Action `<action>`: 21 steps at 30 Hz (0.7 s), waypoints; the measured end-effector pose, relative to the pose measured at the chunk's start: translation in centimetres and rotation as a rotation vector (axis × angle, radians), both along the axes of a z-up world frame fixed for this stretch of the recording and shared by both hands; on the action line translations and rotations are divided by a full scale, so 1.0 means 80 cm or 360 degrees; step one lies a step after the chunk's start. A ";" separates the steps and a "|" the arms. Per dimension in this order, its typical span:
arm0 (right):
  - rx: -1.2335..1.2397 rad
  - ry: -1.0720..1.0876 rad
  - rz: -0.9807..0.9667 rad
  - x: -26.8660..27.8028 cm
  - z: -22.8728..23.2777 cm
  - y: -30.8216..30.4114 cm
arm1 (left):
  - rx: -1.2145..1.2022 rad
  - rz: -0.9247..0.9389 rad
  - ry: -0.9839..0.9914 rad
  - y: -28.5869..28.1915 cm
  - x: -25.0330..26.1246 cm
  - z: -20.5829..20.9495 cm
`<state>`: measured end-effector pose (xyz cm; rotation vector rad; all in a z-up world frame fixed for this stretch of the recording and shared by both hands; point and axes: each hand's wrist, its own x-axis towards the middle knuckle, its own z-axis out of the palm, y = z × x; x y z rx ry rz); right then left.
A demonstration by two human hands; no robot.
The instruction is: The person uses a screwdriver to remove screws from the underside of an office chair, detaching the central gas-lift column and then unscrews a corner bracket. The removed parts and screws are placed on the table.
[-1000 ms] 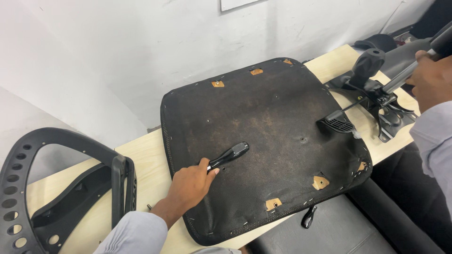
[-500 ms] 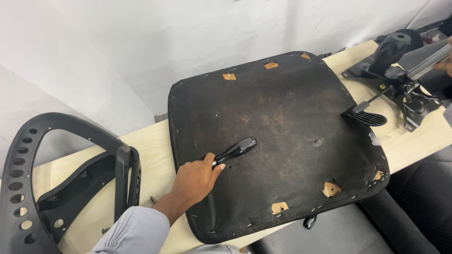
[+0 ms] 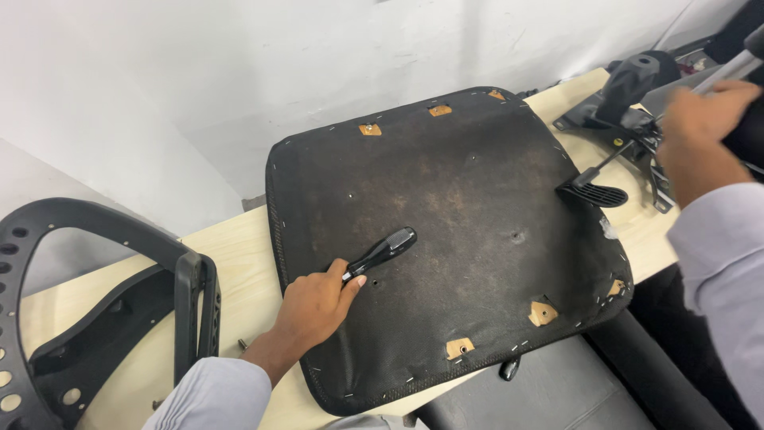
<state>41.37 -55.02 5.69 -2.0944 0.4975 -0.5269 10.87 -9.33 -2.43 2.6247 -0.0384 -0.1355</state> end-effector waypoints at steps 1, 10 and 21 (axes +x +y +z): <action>-0.0026 0.0059 0.0112 -0.013 -0.011 0.011 | 0.0001 0.0002 0.0041 -0.001 0.000 0.000; -0.1221 0.0747 0.1243 -0.175 -0.070 0.185 | 0.0016 0.0026 0.0085 0.007 -0.004 0.006; -0.1416 0.0706 0.1440 -0.260 -0.077 0.221 | 0.0091 0.0819 0.0481 0.049 0.027 0.023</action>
